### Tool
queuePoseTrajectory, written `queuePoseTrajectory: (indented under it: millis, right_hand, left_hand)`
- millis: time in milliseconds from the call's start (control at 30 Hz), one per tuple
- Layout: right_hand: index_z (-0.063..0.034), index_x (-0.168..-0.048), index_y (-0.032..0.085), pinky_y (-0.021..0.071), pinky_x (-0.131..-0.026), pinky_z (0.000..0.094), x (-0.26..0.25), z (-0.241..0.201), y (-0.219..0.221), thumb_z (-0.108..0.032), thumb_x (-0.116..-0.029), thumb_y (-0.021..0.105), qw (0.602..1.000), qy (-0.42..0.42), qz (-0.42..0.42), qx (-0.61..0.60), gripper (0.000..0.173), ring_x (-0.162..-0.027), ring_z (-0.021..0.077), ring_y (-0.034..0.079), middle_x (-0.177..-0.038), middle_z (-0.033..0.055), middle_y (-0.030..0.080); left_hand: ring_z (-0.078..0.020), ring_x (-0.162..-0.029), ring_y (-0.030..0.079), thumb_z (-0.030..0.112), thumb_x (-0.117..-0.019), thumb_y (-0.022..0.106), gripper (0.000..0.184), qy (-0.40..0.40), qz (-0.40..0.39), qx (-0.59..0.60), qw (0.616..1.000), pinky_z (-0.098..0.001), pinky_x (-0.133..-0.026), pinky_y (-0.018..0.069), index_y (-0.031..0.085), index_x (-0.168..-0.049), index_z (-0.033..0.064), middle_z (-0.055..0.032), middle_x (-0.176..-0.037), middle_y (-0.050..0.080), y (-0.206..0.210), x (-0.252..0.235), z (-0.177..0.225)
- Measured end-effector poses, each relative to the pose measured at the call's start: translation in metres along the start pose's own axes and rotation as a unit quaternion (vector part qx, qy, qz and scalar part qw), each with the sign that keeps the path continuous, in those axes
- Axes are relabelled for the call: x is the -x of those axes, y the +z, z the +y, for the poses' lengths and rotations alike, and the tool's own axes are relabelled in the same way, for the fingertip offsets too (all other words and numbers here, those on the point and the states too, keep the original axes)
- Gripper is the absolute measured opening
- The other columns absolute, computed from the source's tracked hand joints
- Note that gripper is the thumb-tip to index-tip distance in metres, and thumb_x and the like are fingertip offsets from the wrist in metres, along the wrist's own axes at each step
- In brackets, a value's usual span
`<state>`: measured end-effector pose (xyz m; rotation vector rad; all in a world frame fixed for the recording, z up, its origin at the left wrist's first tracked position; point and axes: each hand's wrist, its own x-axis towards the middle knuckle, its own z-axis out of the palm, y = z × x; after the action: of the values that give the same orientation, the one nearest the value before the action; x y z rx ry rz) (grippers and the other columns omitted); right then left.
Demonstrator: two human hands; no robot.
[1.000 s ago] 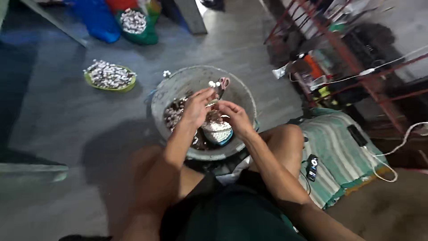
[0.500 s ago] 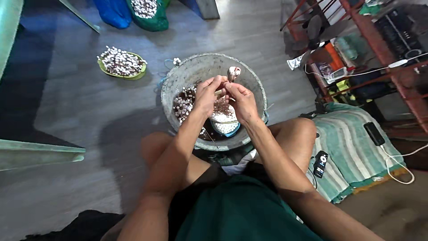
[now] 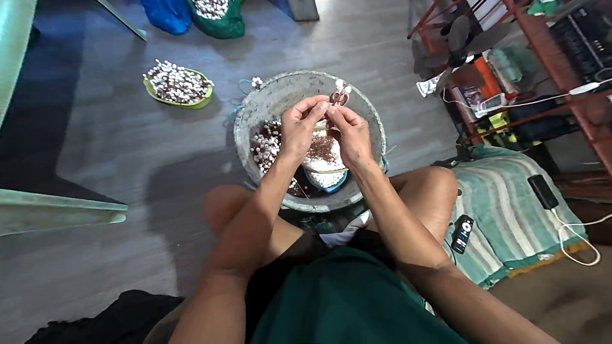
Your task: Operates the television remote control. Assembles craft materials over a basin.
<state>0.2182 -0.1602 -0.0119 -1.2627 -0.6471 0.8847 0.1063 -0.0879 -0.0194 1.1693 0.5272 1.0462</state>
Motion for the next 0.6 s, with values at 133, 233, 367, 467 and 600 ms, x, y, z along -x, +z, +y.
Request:
queuePoseTrajectory:
  millis: [133, 233, 367, 467, 600]
  right_hand:
    - [-0.0019, -0.109, 0.075, 0.0568, -0.068, 0.0283, -0.0007, 0.0043, 0.0001, -0.019, -0.1009, 0.067, 1.0, -0.008, -0.01, -0.001, 0.02, -0.076, 0.0129, 0.065, -0.092, 0.007, 0.072]
    - [-0.0016, -0.111, 0.074, 0.0576, -0.069, 0.0289, -0.0002, 0.0061, 0.0005, -0.018, -0.1017, 0.066, 1.0, -0.01, -0.018, -0.001, 0.021, -0.078, 0.0126, 0.066, -0.093, 0.0062, 0.072]
    - [-0.0016, -0.113, 0.074, 0.0576, -0.07, 0.0299, 0.0, 0.0061, 0.0032, -0.019, -0.1024, 0.064, 1.0, -0.006, -0.026, 0.01, 0.022, -0.079, 0.0133, 0.066, -0.093, 0.0062, 0.072]
    - [-0.0021, -0.11, 0.075, 0.0571, -0.069, 0.0292, 0.0, 0.0056, 0.0065, -0.018, -0.102, 0.065, 1.0, -0.004, -0.026, 0.018, 0.02, -0.079, 0.0129, 0.066, -0.092, 0.0056, 0.072]
    - [-0.002, -0.108, 0.075, 0.0583, -0.07, 0.0307, -0.0033, 0.0065, 0.0089, -0.018, -0.1016, 0.065, 0.999, -0.01, -0.027, 0.036, 0.019, -0.079, 0.0137, 0.067, -0.091, 0.0056, 0.072]
  left_hand:
    - [-0.0182, -0.1, 0.07, 0.005, -0.0996, 0.065, 0.017, 0.031, -0.007, -0.031, 0.999, -0.0353, -0.091, 0.0585, 0.073, -0.112, -0.0025, -0.0107, -0.107, 0.074, 0.0006, 0.0004, 0.0031]
    - [-0.0191, -0.105, 0.069, 0.005, -0.0986, 0.066, 0.015, 0.064, -0.011, -0.062, 0.996, -0.0353, -0.092, 0.059, 0.074, -0.109, -0.0019, -0.011, -0.112, 0.072, 0.0008, 0.0004, 0.0035]
    - [-0.0194, -0.105, 0.07, 0.006, -0.0982, 0.068, 0.016, 0.081, -0.006, -0.084, 0.993, -0.0358, -0.093, 0.06, 0.074, -0.111, -0.0021, -0.0114, -0.112, 0.072, -0.001, -0.0001, 0.0018]
    - [-0.0183, -0.1, 0.071, 0.006, -0.0984, 0.068, 0.018, 0.073, 0.004, -0.073, 0.995, -0.0353, -0.092, 0.0593, 0.073, -0.113, -0.0033, -0.0112, -0.107, 0.074, -0.0017, -0.0001, 0.0019]
    - [-0.0167, -0.098, 0.07, 0.009, -0.1, 0.066, 0.019, 0.041, 0.001, -0.076, 0.996, -0.035, -0.09, 0.0586, 0.071, -0.113, -0.0032, -0.0097, -0.104, 0.073, -0.0054, -0.0035, 0.0012]
